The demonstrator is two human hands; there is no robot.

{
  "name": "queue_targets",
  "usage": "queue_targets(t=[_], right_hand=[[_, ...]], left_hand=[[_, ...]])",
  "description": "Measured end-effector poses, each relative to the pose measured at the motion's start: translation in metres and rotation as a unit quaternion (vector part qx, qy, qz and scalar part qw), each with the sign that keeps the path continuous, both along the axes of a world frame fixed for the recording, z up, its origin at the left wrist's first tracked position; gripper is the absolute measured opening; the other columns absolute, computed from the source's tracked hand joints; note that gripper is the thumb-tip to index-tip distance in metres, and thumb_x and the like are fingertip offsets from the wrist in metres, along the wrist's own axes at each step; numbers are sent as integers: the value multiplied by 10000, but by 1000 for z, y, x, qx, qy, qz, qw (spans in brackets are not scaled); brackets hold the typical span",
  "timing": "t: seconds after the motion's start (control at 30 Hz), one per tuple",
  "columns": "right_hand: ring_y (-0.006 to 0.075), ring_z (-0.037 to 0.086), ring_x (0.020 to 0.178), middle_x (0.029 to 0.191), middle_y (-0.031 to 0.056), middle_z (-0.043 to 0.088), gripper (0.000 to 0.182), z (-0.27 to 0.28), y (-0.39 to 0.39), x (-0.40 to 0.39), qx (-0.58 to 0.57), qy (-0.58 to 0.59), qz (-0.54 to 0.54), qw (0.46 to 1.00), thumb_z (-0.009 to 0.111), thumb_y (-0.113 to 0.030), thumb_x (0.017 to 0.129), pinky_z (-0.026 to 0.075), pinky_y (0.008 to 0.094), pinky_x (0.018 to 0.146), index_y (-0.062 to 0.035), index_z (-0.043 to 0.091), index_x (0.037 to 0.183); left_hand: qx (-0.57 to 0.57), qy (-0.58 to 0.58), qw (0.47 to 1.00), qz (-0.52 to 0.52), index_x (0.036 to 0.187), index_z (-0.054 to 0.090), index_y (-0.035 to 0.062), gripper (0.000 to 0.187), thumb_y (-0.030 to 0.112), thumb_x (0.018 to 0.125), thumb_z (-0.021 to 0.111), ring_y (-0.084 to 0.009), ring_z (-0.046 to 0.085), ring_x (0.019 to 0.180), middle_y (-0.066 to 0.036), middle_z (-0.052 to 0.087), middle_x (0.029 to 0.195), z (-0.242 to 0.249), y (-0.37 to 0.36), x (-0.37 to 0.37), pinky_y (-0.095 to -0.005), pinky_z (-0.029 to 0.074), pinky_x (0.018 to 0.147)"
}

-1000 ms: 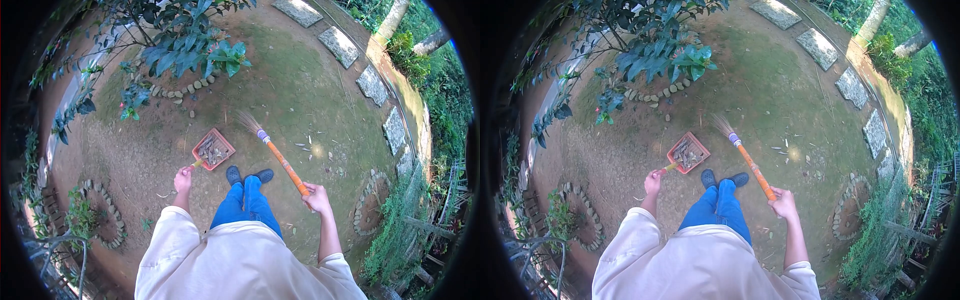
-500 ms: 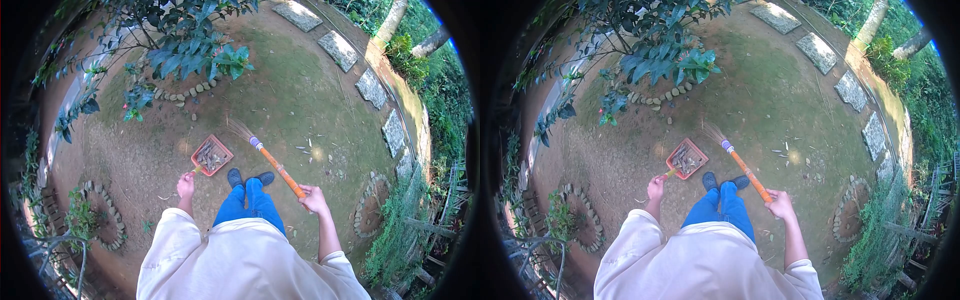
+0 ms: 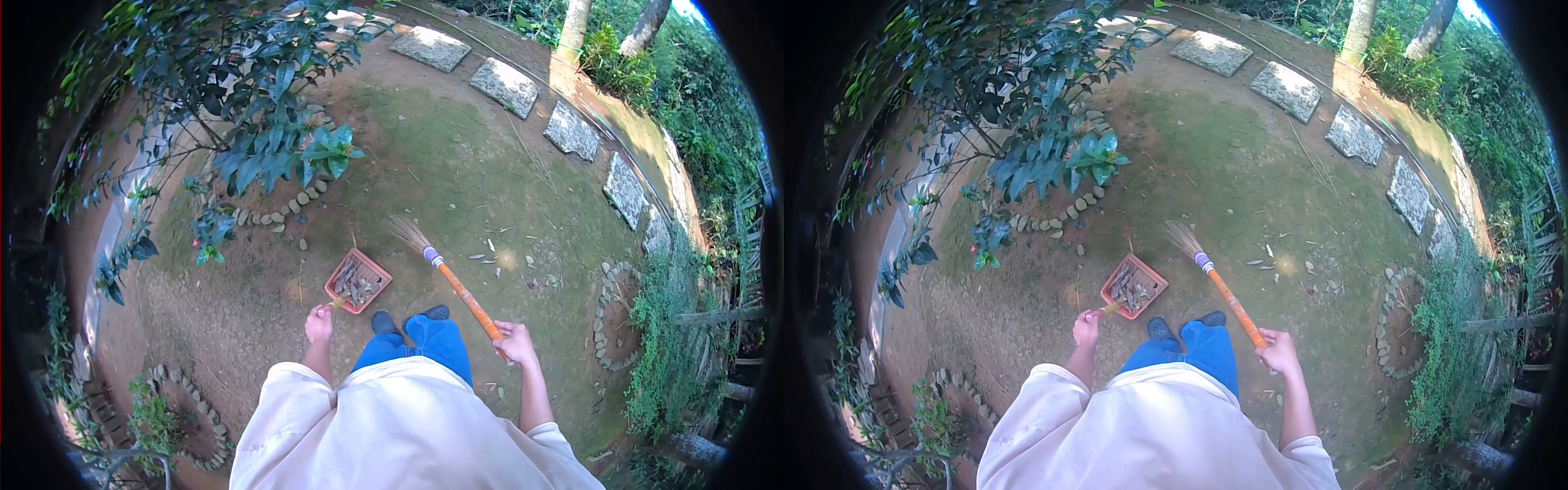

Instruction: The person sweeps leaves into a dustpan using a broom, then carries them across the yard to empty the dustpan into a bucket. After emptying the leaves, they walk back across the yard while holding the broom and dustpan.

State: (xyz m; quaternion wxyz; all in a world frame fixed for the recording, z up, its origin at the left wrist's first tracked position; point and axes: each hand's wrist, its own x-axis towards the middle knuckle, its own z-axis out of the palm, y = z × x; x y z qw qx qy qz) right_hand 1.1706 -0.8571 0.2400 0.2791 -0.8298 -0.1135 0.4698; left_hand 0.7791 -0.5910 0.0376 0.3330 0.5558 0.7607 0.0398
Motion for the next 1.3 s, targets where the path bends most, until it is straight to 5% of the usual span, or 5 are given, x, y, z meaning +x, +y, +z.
queue_targets(t=[0.8,1.3], right_hand=[[142,658,668,1163,214,659,658,-27,-138,111,11,-28,-317,948,688,49,661,517,266,512,89,538,1300],[134,647,638,1020,150,705,604,-29,-118,43,-6,-67,-525,849,658,32,682,515,280,520,49,577,1280]], left_hand=[[-3,33,959,-281,1224,644,264,393,365,845,663,-305,646,1065,-104,685,1139,6,77,318,-423,503,918],[2,39,875,-483,1227,636,279,381,357,854,643,-289,647,1065,-77,689,1135,17,129,508,-428,499,922]])
